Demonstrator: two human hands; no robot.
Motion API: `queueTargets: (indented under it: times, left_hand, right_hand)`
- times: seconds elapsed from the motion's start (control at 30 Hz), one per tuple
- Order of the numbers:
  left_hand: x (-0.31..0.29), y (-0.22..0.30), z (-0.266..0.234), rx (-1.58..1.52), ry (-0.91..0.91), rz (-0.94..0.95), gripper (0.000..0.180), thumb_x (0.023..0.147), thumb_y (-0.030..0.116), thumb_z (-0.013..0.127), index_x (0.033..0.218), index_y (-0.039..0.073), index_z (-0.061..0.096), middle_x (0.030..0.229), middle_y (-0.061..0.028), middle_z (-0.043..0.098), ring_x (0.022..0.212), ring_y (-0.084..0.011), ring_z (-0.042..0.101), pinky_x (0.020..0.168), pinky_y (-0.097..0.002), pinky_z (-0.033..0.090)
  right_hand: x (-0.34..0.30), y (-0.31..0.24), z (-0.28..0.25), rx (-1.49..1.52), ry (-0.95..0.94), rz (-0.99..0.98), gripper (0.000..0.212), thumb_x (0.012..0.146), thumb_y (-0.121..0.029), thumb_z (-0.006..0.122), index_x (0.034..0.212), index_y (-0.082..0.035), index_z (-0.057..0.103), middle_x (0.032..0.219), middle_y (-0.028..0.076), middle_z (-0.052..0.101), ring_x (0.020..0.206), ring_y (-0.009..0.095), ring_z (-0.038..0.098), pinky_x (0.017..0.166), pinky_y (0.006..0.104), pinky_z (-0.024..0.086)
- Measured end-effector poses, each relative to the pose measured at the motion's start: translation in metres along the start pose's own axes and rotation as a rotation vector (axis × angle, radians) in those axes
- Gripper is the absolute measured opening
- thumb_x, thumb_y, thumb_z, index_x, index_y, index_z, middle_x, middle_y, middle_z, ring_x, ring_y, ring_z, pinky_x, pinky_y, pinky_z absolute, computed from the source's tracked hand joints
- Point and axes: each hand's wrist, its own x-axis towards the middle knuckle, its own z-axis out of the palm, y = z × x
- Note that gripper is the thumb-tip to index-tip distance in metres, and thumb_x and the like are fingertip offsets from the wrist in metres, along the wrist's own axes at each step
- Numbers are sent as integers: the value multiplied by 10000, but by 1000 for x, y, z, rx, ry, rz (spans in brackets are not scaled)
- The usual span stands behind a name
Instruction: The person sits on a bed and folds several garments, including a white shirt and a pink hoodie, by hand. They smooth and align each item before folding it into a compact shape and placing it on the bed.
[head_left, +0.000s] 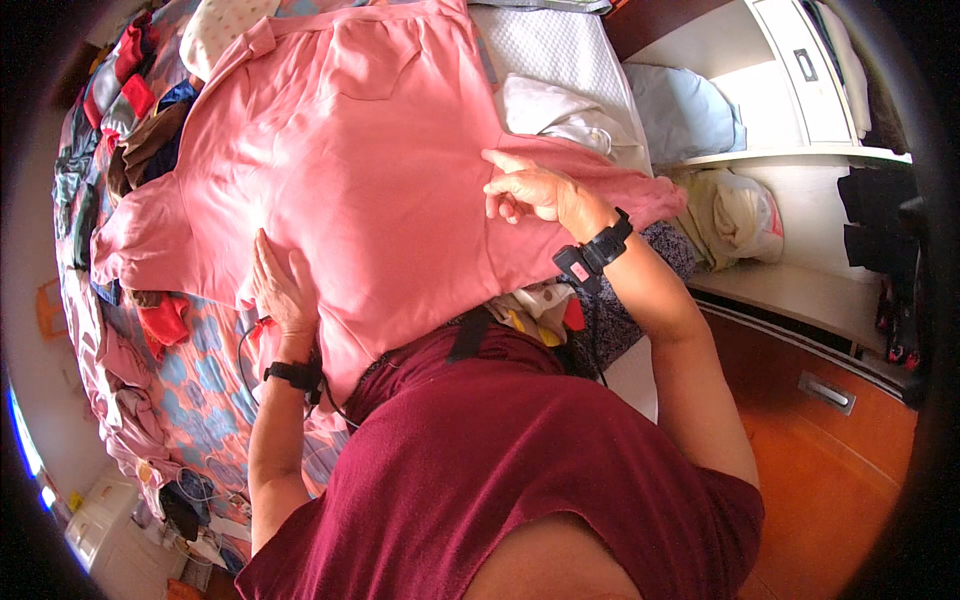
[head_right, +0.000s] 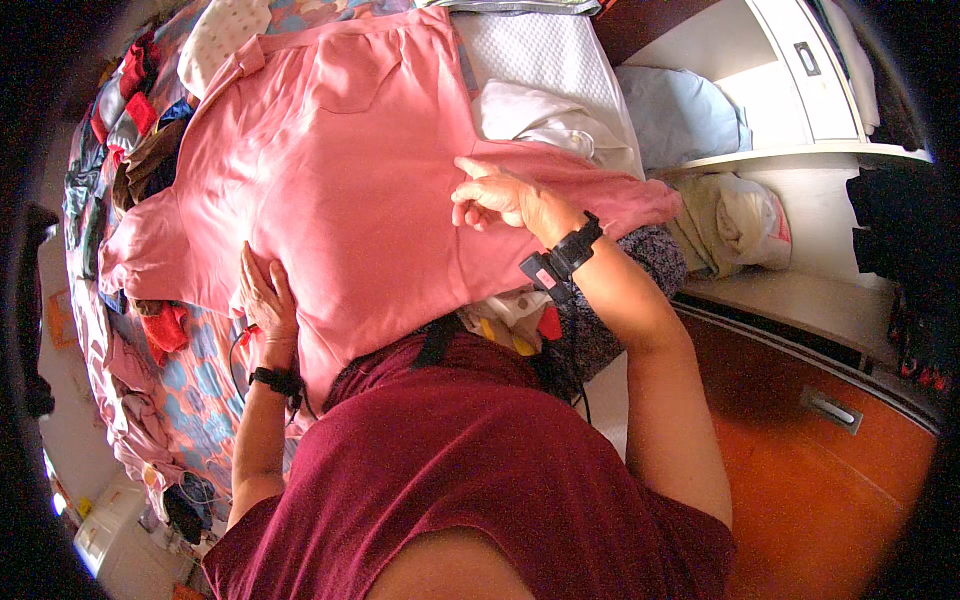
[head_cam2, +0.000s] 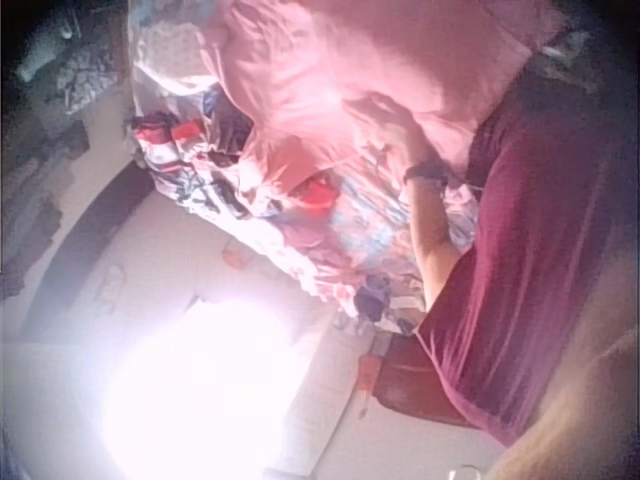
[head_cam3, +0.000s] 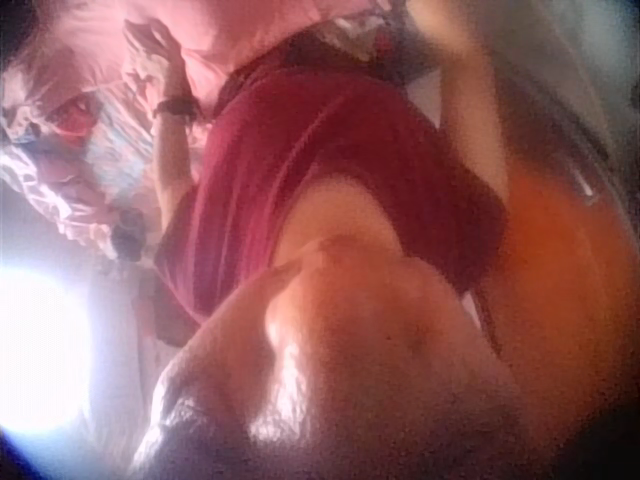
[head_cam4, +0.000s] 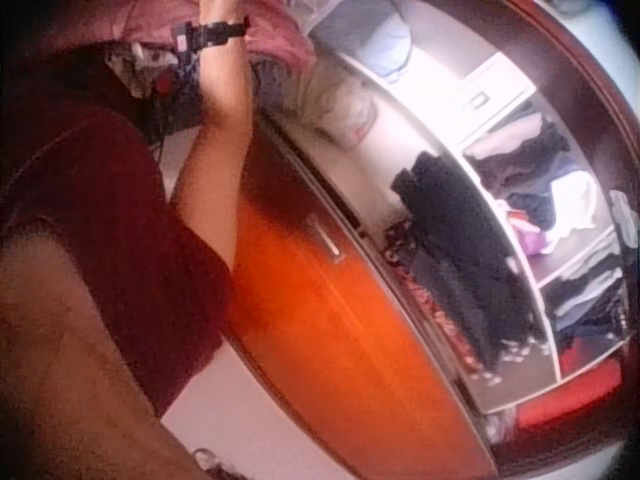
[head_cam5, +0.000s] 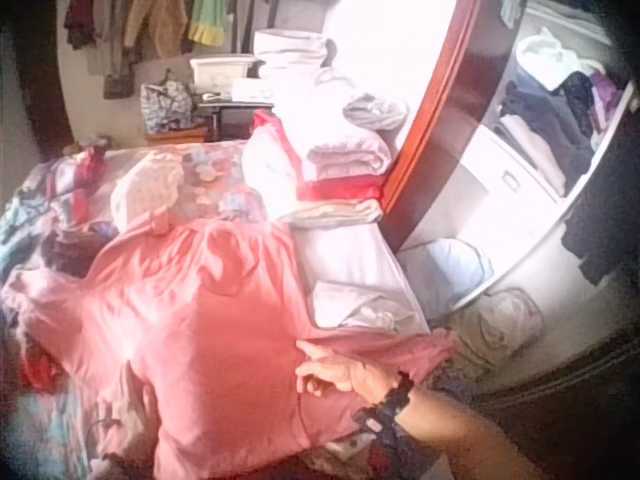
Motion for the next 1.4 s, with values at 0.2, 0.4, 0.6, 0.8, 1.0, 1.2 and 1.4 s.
queueTargets:
  times: [0.2, 0.4, 0.6, 0.8, 1.0, 1.2, 1.4]
  left_hand:
    - [-1, -1, 0, -7, -14, -21, 629, 975, 320, 527, 1489, -15, 387, 1449, -276, 473, 1331, -435, 456, 1126, -494, 333]
    - [-1, -3, 3, 5, 3, -21, 632, 976, 326, 526, 1495, -4, 383, 1454, -269, 472, 1333, -428, 457, 1127, -497, 329]
    - [-2, -3, 3, 23, 8, -25, 632, 976, 329, 532, 1499, 7, 384, 1452, -262, 481, 1322, -423, 470, 1115, -497, 338]
    - [-2, -2, 2, 31, 2, -36, 638, 974, 336, 540, 1501, 11, 384, 1452, -256, 485, 1319, -422, 475, 1111, -495, 343]
    - [-1, -1, 2, 44, -2, -9, 612, 1008, 336, 498, 1491, -21, 379, 1434, -283, 487, 1305, -433, 481, 1106, -488, 359]
    - [-1, 0, -1, 20, -24, -26, 636, 984, 326, 519, 1495, -24, 373, 1452, -284, 469, 1324, -443, 459, 1118, -502, 335]
    - [-2, 0, -4, 39, -37, -16, 650, 984, 311, 511, 1508, -34, 340, 1466, -289, 448, 1338, -444, 439, 1120, -521, 313]
  right_hand:
    - [-6, -1, 5, -64, 37, -3, 852, 955, -93, 558, 1604, -75, 6, 787, 130, 679, 554, 152, 601, 541, 291, 503]
    - [8, -18, -4, -157, 93, -73, 853, 948, -89, 563, 1607, -86, 20, 799, 126, 687, 570, 152, 604, 529, 293, 511]
    - [23, -27, -14, -183, 91, -47, 883, 933, -91, 580, 1610, -114, 15, 813, 119, 692, 600, 137, 606, 520, 285, 503]
    - [33, -30, -10, -215, 91, -20, 890, 933, -105, 579, 1611, -117, 2, 823, 112, 684, 599, 130, 597, 524, 279, 500]
    - [48, -33, -3, -177, 131, -8, 892, 934, -106, 571, 1611, -130, -9, 836, 116, 676, 605, 142, 612, 527, 288, 520]
    - [49, -37, -2, -174, 152, -17, 916, 931, -113, 576, 1608, -137, -41, 822, 115, 679, 598, 159, 636, 507, 301, 532]
    - [64, -70, -24, -206, 168, -88, 944, 921, -91, 597, 1610, -153, -46, 884, 134, 698, 659, 175, 659, 566, 299, 542]
